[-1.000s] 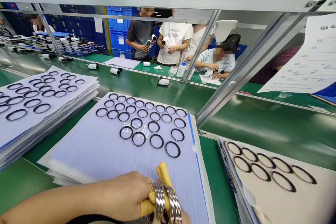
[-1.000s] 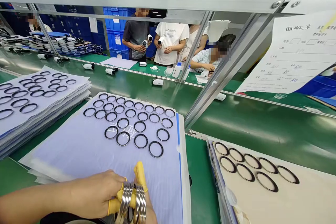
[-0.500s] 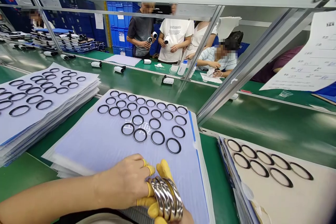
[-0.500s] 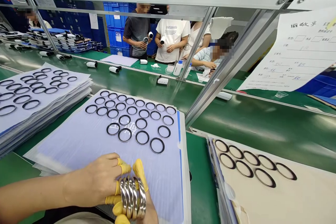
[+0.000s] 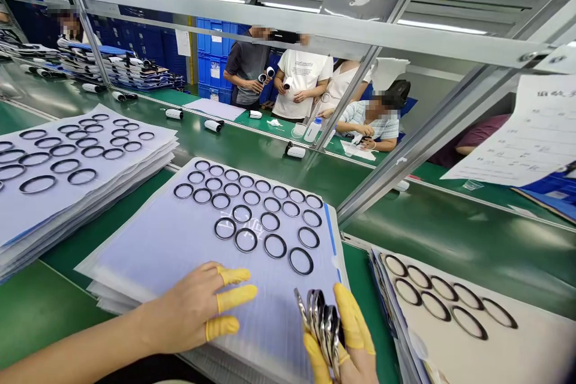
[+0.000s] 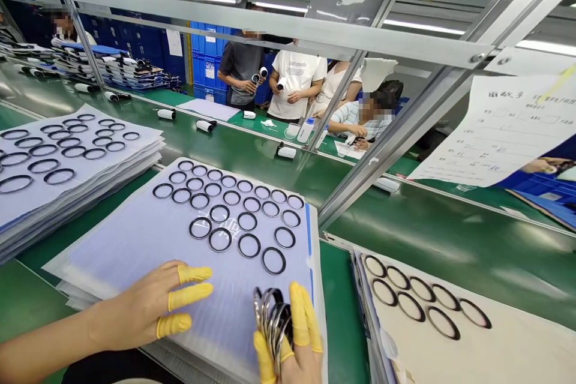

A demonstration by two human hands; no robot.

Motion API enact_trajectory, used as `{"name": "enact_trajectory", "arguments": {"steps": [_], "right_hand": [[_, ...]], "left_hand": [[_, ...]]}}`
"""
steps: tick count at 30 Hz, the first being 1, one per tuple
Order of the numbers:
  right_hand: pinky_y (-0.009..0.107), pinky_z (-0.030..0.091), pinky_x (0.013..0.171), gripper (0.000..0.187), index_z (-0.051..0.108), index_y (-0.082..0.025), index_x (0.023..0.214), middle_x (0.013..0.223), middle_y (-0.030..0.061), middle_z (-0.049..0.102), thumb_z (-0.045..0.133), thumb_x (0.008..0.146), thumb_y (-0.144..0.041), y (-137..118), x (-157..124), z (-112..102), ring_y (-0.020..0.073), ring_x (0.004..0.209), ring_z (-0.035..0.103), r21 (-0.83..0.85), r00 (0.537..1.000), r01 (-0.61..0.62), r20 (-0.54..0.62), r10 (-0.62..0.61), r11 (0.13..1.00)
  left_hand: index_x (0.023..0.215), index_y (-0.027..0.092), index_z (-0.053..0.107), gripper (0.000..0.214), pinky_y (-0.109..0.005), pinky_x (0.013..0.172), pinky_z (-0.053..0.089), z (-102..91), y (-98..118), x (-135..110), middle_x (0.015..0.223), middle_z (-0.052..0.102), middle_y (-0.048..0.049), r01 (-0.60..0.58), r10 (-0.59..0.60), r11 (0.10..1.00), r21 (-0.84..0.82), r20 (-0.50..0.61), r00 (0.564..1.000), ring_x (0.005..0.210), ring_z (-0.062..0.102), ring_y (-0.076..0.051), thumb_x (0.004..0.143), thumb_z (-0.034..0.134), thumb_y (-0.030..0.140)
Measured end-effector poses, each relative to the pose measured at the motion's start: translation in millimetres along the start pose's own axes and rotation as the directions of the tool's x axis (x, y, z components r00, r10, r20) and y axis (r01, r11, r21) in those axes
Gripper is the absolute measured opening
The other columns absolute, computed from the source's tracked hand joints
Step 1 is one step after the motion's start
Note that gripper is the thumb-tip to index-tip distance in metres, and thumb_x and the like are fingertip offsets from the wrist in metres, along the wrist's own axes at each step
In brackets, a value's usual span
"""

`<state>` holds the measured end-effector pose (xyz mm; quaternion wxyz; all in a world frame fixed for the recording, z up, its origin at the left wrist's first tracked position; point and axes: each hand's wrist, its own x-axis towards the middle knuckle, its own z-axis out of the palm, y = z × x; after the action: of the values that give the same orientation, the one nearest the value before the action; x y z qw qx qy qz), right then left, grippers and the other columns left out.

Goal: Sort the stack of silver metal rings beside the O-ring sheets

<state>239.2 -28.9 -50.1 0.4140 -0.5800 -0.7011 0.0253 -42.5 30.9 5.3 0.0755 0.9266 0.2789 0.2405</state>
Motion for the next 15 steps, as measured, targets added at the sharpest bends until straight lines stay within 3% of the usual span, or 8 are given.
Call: {"name": "enact_trajectory", "arguments": {"steps": [2,4,6,7,10,12,14,15], "right_hand": [[0.057,0.045,0.094,0.011,0.071,-0.022,0.085,0.136,0.0141,0.057,0.062,0.084,-0.028,22.6,2.6,1.8,0.0426,0.124,0.051,-0.154,0.993,0.118,0.020,-0.116,0.981],[0.060,0.046,0.090,0.018,0.070,-0.019,0.072,0.131,0.0173,0.061,0.064,0.082,-0.032,37.1,4.2,4.9,0.0468,0.125,0.048,-0.175,0.994,0.100,0.053,-0.092,0.979],[0.060,0.045,0.094,0.024,0.072,-0.018,0.081,0.132,0.0182,0.060,0.063,0.082,-0.040,38.9,8.0,4.8,0.0446,0.124,0.050,-0.030,0.985,-0.164,0.042,0.166,0.986],[0.059,0.044,0.098,0.030,0.071,-0.018,0.093,0.133,0.0172,0.059,0.063,0.081,-0.044,35.2,11.9,3.0,0.0425,0.124,0.051,0.088,0.938,-0.345,0.055,0.341,0.934],[0.053,0.041,0.105,0.051,0.065,-0.020,0.116,0.133,0.0121,0.061,0.062,0.079,-0.054,13.9,29.5,-3.9,0.0374,0.127,0.050,0.493,0.733,-0.656,0.234,0.639,0.571],[0.051,0.043,0.104,0.054,0.066,-0.021,0.114,0.129,0.0105,0.064,0.060,0.077,-0.059,0.3,39.6,-2.7,0.0364,0.128,0.050,0.658,0.697,-0.658,0.348,0.627,0.365],[0.052,0.044,0.103,0.051,0.067,-0.022,0.113,0.129,0.0093,0.065,0.060,0.078,-0.059,-6.5,42.7,6.8,0.0367,0.128,0.049,0.661,0.712,-0.646,0.340,0.614,0.383],[0.054,0.043,0.103,0.048,0.066,-0.023,0.113,0.131,0.0090,0.063,0.060,0.079,-0.056,-7.0,41.6,13.8,0.0373,0.128,0.049,0.601,0.750,-0.624,0.281,0.599,0.499]], "left_hand": [[0.139,0.026,0.038,0.041,-0.035,0.095,0.047,3.3,-11.9,-20.1,0.133,0.055,-0.0098,0.092,-0.092,0.996,0.006,-0.020,0.996,0.107,0.058,-0.020,0.099,0.035,0.038],[0.141,0.027,0.036,0.043,-0.033,0.095,0.049,7.0,-21.3,-38.3,0.133,0.056,-0.0082,0.176,-0.175,0.984,0.011,-0.044,0.984,0.111,0.058,-0.019,0.099,0.040,0.034],[0.141,0.028,0.038,0.044,-0.031,0.097,0.049,9.6,-27.0,-52.7,0.132,0.058,-0.0060,0.250,-0.249,0.968,0.002,-0.074,0.966,0.114,0.058,-0.019,0.097,0.044,0.032],[0.141,0.029,0.038,0.045,-0.031,0.098,0.049,10.4,-28.4,-58.2,0.132,0.058,-0.0050,0.282,-0.282,0.959,-0.010,-0.091,0.955,0.114,0.058,-0.019,0.097,0.045,0.031],[0.141,0.031,0.039,0.045,-0.032,0.100,0.048,10.0,-29.6,-69.3,0.133,0.057,-0.0035,0.355,-0.359,0.933,-0.057,-0.128,0.924,0.117,0.057,-0.019,0.096,0.046,0.030],[0.141,0.032,0.038,0.046,-0.032,0.100,0.049,8.4,-30.1,-74.2,0.135,0.056,-0.0034,0.387,-0.395,0.919,-0.083,-0.144,0.907,0.118,0.057,-0.019,0.096,0.046,0.029],[0.142,0.033,0.037,0.047,-0.032,0.100,0.049,6.7,-31.9,-79.4,0.136,0.055,-0.0029,0.402,-0.413,0.910,-0.096,-0.160,0.897,0.118,0.057,-0.019,0.096,0.047,0.029],[0.142,0.034,0.036,0.048,-0.031,0.100,0.049,6.0,-33.5,-82.4,0.136,0.055,-0.0025,0.409,-0.420,0.907,-0.097,-0.172,0.891,0.118,0.057,-0.019,0.096,0.047,0.029]]}}
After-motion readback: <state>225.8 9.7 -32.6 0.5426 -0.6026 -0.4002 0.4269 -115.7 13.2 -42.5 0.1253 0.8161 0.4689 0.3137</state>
